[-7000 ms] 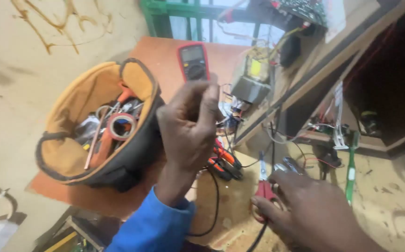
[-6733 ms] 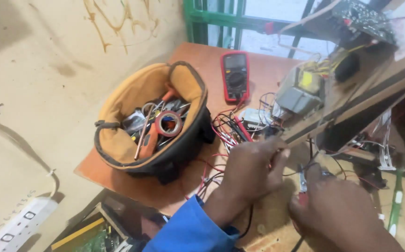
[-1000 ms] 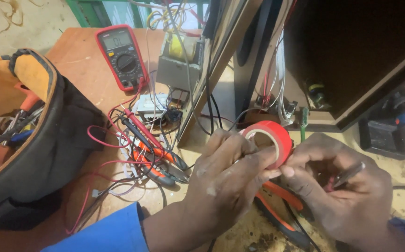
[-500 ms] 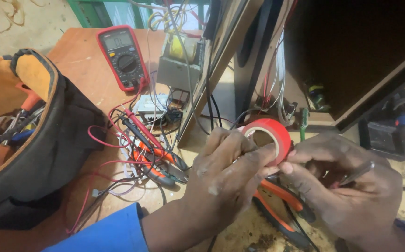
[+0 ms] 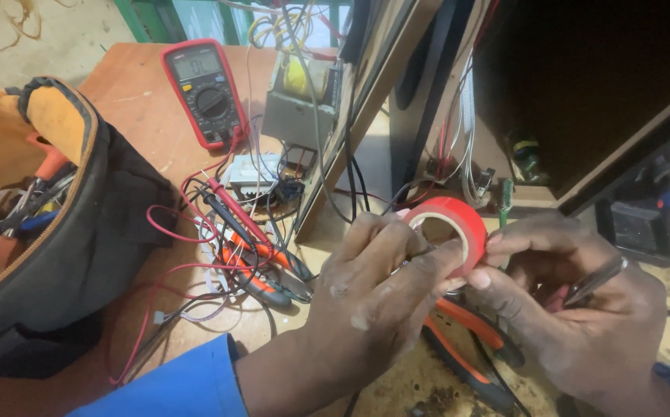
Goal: The person wraps red electrical tape around a wire connection, then uses pliers to crimp the taped joint. They proceed to strip the insulation from another wire and solder it to a component using a soldering iron.
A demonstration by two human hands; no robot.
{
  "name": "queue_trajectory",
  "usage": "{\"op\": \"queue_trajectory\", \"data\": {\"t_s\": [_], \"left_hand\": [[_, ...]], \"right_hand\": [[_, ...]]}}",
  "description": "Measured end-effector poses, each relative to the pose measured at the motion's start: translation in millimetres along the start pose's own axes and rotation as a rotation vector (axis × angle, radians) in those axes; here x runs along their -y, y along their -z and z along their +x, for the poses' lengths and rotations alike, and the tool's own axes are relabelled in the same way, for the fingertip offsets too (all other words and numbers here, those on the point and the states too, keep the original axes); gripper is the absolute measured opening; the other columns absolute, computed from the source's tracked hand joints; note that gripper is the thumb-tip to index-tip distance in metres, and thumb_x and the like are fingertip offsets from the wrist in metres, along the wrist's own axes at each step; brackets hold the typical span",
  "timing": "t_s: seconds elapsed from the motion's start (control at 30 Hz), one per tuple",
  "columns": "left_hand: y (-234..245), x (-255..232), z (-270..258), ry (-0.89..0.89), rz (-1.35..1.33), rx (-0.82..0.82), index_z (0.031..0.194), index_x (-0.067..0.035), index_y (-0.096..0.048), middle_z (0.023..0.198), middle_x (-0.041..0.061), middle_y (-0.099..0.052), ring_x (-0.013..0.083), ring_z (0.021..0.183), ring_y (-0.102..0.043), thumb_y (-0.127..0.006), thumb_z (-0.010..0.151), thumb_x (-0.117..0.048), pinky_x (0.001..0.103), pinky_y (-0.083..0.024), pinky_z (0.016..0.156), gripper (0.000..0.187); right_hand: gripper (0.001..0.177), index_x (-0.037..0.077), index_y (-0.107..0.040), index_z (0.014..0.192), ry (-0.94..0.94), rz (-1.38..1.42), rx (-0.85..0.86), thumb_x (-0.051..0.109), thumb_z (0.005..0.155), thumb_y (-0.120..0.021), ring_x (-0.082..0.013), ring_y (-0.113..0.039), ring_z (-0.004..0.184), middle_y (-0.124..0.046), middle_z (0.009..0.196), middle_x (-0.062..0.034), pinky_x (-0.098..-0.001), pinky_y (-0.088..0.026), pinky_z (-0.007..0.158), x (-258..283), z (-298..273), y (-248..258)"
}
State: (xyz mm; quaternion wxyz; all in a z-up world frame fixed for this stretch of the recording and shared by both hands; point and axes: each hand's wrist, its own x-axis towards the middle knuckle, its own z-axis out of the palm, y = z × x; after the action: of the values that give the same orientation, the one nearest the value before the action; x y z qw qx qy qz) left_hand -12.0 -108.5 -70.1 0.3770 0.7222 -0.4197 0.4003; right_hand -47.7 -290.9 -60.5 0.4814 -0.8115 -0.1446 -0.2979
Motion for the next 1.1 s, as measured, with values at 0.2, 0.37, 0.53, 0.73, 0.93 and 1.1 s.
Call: {"op": "queue_trajectory", "data": {"t_s": [0.2,0.37,0.53,0.73,0.93,1.1], "left_hand": [[0.6,-1.2,1.0,-0.007,-0.002,-0.012,0.113,0.002,-0.067,0.087,0.012,-0.051,0.0278,0.075,-0.044,-0.056,0.106,0.005,0.040,-0.044,0.073,0.013],[4.1,-1.7,4.5,-0.002,-0.009,0.020,0.116,0.000,-0.066,0.089,0.012,-0.050,0.0282,0.077,-0.044,-0.057,0.104,0.008,0.040,-0.044,0.075,0.016],[0.1,-1.1,0.9,0.009,0.011,0.035,0.117,-0.001,-0.066,0.089,0.011,-0.051,0.0273,0.076,-0.042,-0.061,0.103,0.009,0.041,-0.045,0.074,0.018],[0.8,-0.1,1.4,-0.018,-0.004,0.055,0.118,0.001,-0.065,0.090,0.010,-0.048,0.0272,0.078,-0.041,-0.060,0.106,0.005,0.041,-0.047,0.081,0.014],[3.5,0.6,0.2,-0.021,-0.035,0.140,0.121,0.002,-0.062,0.096,0.013,-0.049,0.0332,0.088,-0.047,-0.047,0.108,-0.001,0.049,-0.050,0.098,0.020],[11.5,-3.5,12.0,-0.001,-0.127,0.230,0.117,0.009,-0.057,0.146,0.028,-0.042,0.0539,0.141,-0.048,-0.054,0.106,-0.009,0.063,-0.044,0.124,0.022]], "right_hand": [[0.016,-0.001,-0.067,0.091,0.077,0.055,0.056,-0.004,0.078,-0.077,-0.0188,-0.075,0.075,-0.072,0.088,-0.0139,-0.0240,-0.064,0.070,-2.9,3.3,-0.6],[0.013,-0.001,-0.066,0.091,0.063,0.092,-0.002,-0.003,0.081,-0.075,-0.0150,-0.071,0.062,-0.070,0.077,-0.0116,-0.0211,-0.061,0.055,-1.5,1.3,-3.1],[0.024,-0.006,-0.064,0.105,0.005,-0.102,-0.033,0.001,0.085,-0.075,-0.0112,-0.068,0.054,-0.074,0.090,-0.0131,-0.0186,-0.056,0.043,6.6,8.4,8.6],[0.007,-0.006,-0.072,0.087,0.049,-0.148,-0.009,-0.003,0.084,-0.077,-0.0232,-0.077,0.078,-0.076,0.093,-0.0190,-0.0257,-0.060,0.064,7.1,12.2,9.1],[0.007,-0.001,-0.071,0.097,0.045,-0.197,0.034,0.001,0.090,-0.072,-0.0045,-0.053,0.048,-0.072,0.081,-0.0049,-0.0141,-0.041,0.040,-16.6,4.1,14.2],[0.014,0.015,-0.064,0.089,-0.030,-0.243,0.212,0.027,0.095,-0.059,-0.0041,-0.048,0.041,-0.056,0.057,0.0099,-0.0223,-0.040,0.040,-22.9,4.0,18.4]]}}
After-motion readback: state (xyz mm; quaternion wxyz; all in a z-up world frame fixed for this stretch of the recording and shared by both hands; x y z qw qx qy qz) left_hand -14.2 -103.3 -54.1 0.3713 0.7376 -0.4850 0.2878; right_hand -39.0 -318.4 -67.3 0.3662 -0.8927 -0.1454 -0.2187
